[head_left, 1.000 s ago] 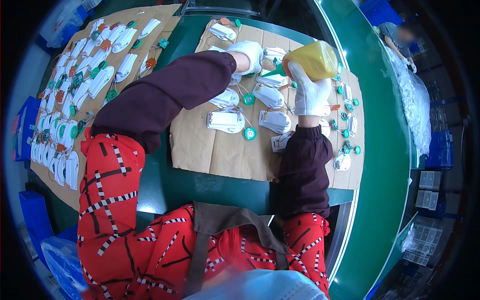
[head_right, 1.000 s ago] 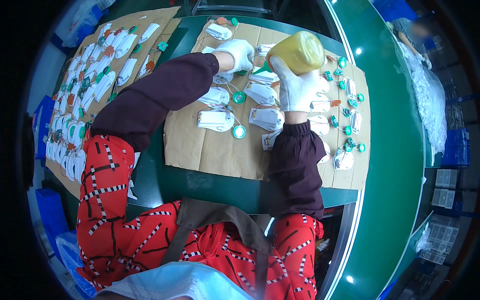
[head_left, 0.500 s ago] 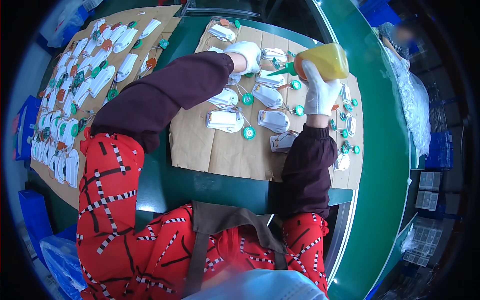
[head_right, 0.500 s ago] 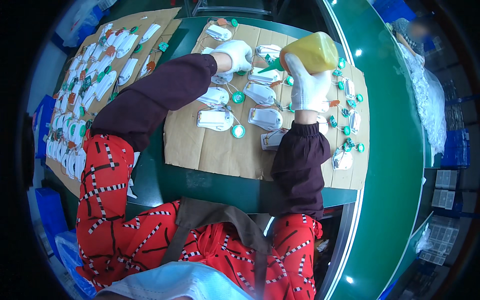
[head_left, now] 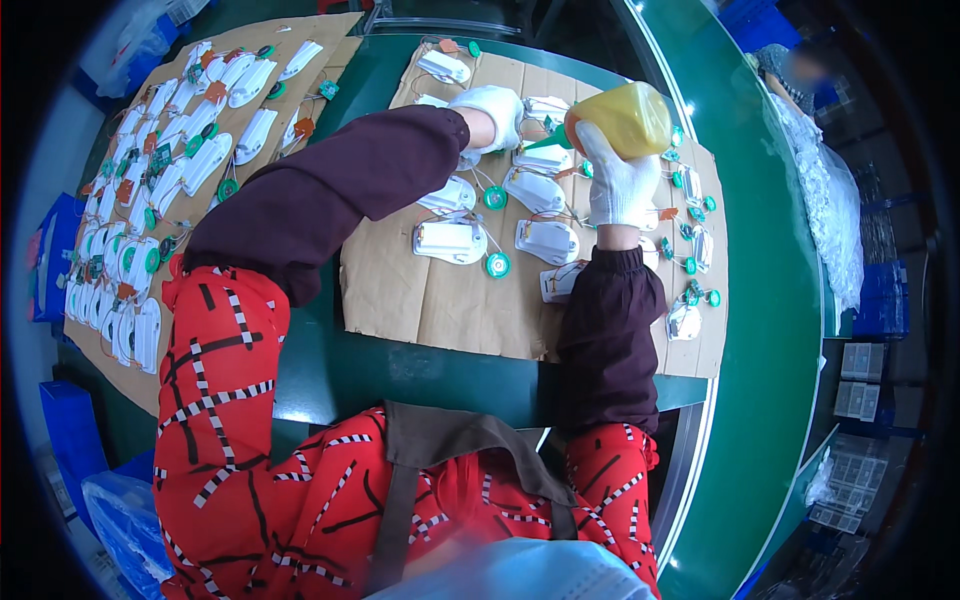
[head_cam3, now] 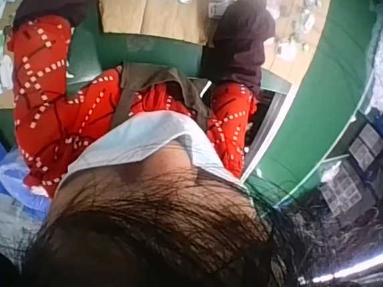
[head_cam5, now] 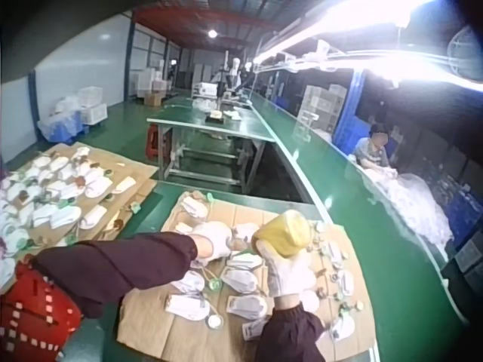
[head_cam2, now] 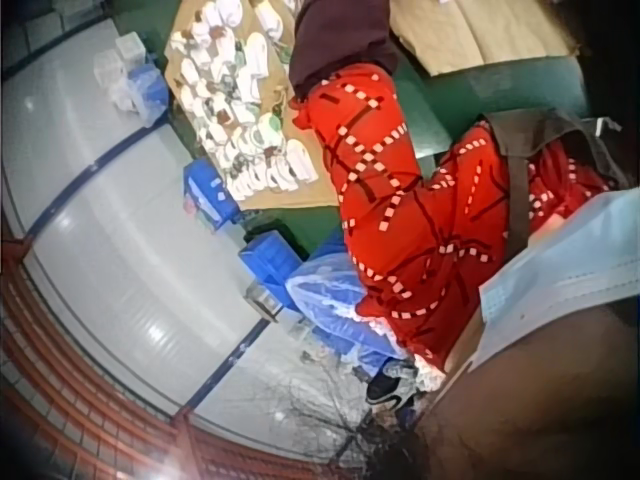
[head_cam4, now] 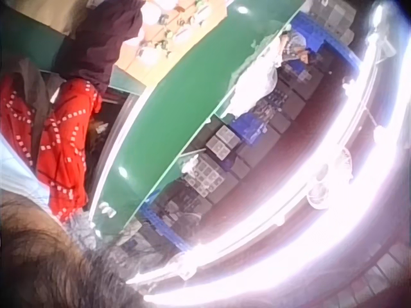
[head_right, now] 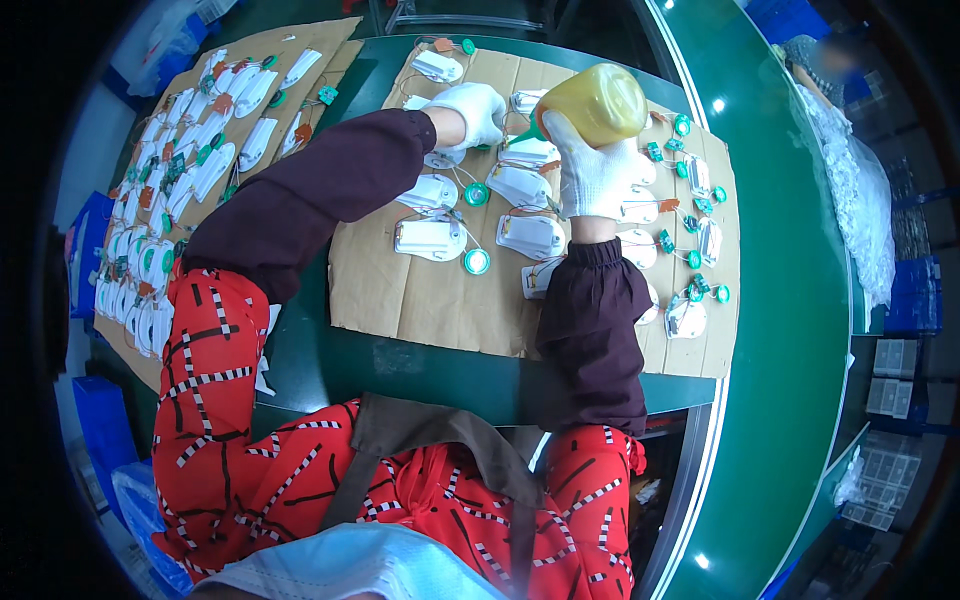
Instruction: Applying liquid from a squeeze bottle to small white and green plastic components on a workbench.
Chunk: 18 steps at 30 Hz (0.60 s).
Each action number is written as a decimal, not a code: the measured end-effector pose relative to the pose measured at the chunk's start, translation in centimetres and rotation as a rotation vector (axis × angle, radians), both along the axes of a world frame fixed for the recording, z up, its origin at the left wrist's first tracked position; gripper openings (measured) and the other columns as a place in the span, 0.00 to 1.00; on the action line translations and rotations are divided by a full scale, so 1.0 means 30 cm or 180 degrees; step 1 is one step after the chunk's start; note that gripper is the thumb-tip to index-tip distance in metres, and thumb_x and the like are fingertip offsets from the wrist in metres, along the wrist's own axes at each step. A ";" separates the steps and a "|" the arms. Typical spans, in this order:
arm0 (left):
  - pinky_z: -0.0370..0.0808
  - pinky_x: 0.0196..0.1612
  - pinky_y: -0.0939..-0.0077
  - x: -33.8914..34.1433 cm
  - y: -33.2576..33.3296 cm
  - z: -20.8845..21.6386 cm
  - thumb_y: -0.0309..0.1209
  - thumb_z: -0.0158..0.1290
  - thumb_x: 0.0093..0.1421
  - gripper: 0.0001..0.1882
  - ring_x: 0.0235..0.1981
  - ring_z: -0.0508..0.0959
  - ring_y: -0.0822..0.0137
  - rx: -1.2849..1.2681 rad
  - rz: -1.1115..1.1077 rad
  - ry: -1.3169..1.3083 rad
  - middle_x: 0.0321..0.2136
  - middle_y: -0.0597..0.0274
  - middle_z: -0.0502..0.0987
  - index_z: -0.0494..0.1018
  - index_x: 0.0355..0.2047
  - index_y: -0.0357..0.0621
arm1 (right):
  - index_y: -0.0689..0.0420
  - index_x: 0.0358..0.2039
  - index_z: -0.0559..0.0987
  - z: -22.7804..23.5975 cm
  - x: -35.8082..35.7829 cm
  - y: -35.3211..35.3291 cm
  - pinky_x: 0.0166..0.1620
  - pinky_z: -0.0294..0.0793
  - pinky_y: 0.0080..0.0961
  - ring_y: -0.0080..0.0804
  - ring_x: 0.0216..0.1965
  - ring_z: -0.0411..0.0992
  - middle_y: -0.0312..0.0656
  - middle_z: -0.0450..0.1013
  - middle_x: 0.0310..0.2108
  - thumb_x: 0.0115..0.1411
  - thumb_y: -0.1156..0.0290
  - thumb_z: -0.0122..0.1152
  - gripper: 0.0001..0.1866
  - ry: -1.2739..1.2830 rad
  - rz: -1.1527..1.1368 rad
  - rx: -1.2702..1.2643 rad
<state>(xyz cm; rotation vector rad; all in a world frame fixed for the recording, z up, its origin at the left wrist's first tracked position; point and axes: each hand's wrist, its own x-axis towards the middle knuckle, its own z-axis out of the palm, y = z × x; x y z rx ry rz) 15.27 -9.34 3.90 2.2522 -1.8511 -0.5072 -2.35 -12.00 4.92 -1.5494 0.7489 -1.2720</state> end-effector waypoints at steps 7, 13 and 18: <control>0.71 0.34 0.68 -0.004 0.006 0.001 0.33 0.56 0.43 0.11 0.29 0.76 0.58 0.0010 0.0037 -0.0025 0.25 0.53 0.76 0.76 0.28 0.42 | 0.63 0.41 0.69 0.010 -0.003 0.012 0.40 0.71 0.22 0.28 0.37 0.71 0.43 0.71 0.37 0.40 0.70 0.69 0.27 0.0116 -0.0077 -0.0005; 0.71 0.34 0.69 -0.007 0.011 0.008 0.32 0.56 0.43 0.11 0.29 0.77 0.58 0.0038 0.0044 -0.0008 0.25 0.54 0.77 0.76 0.28 0.43 | 0.63 0.40 0.71 0.001 -0.017 -0.021 0.40 0.71 0.21 0.27 0.36 0.72 0.43 0.73 0.36 0.40 0.71 0.69 0.25 0.0016 -0.0226 -0.0208; 0.71 0.35 0.70 0.007 0.014 0.028 0.31 0.56 0.42 0.12 0.30 0.77 0.59 0.0043 -0.0140 0.0096 0.27 0.54 0.77 0.76 0.29 0.41 | 0.64 0.40 0.71 0.088 -0.094 -0.051 0.31 0.76 0.25 0.30 0.31 0.73 0.44 0.71 0.36 0.46 0.72 0.64 0.20 -0.0853 -0.0448 -0.0080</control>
